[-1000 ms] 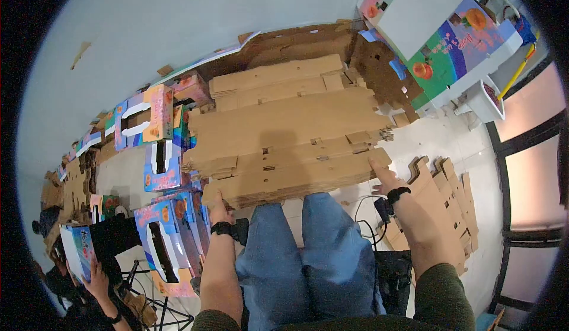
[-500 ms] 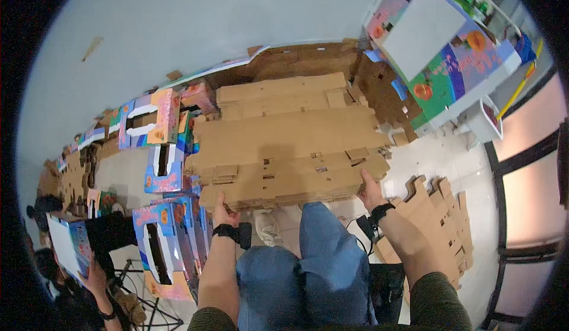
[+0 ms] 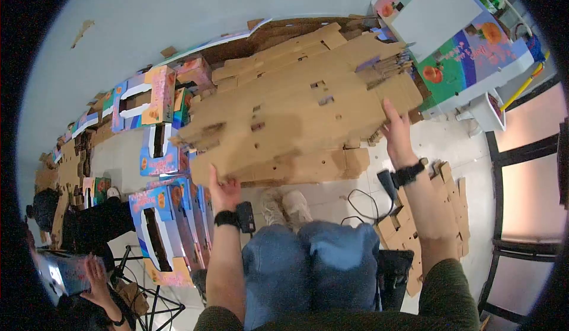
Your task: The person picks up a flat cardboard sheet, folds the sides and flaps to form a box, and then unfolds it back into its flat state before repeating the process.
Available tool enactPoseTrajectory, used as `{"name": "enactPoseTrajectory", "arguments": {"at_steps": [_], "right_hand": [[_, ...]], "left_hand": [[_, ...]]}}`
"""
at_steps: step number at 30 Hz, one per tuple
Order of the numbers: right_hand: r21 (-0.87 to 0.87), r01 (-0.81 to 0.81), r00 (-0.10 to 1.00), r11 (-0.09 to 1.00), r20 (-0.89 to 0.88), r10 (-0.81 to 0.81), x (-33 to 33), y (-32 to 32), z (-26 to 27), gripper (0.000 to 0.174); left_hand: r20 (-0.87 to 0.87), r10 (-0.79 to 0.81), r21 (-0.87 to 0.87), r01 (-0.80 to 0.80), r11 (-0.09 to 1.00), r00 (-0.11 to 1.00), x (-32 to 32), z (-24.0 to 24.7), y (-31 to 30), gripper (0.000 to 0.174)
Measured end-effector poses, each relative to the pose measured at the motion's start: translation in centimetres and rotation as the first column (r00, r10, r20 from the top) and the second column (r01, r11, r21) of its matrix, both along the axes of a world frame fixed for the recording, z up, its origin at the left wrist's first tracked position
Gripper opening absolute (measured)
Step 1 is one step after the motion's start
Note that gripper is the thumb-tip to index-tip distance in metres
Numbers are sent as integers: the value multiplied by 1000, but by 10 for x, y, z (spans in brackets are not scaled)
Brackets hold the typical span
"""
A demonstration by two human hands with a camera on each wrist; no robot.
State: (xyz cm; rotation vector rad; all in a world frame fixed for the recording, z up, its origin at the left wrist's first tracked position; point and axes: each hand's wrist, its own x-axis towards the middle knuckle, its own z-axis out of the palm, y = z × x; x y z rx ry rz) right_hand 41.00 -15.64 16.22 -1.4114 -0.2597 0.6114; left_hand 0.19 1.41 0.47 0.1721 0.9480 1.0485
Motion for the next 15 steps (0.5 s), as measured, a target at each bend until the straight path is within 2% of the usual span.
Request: {"name": "enactPoseTrajectory", "arguments": {"at_steps": [2, 3, 4, 6, 8, 11, 14, 15], "right_hand": [[-9, -27, 999, 1000, -18, 27, 16, -16, -61, 61], [-56, -1, 995, 998, -104, -5, 16, -24, -85, 61], [-110, 18, 981, 994, -190, -38, 12, -36, -113, 61], [-109, 8, 949, 994, -312, -42, 19, -57, -194, 62], [-175, 12, 880, 985, -465, -93, 18, -73, -252, 58], [-103, 31, 840, 994, -537, -82, 13, -91, -285, 58], [-38, 17, 827, 999, -561, -35, 19, -98, -286, 56], [-34, 76, 827, 997, -556, -82, 11, -91, -274, 52]], "left_hand": [[-3, 66, -171, -65, 983, 998, 11, -15, -19, 53], [13, -87, -65, 88, 994, 996, 2, -51, -20, 48], [-65, -21, -72, 16, 997, 998, 4, -77, -29, 45], [-69, -73, -145, 63, 987, 995, 1, -108, -31, 44], [-101, -121, -220, 97, 971, 987, -3, -118, -28, 45], [-244, -34, -274, -36, 961, 969, 4, -111, -35, 49], [-199, -19, -151, -12, 989, 980, 5, -96, -36, 52], [-224, -3, -85, -17, 996, 975, 10, -80, -35, 52]]}}
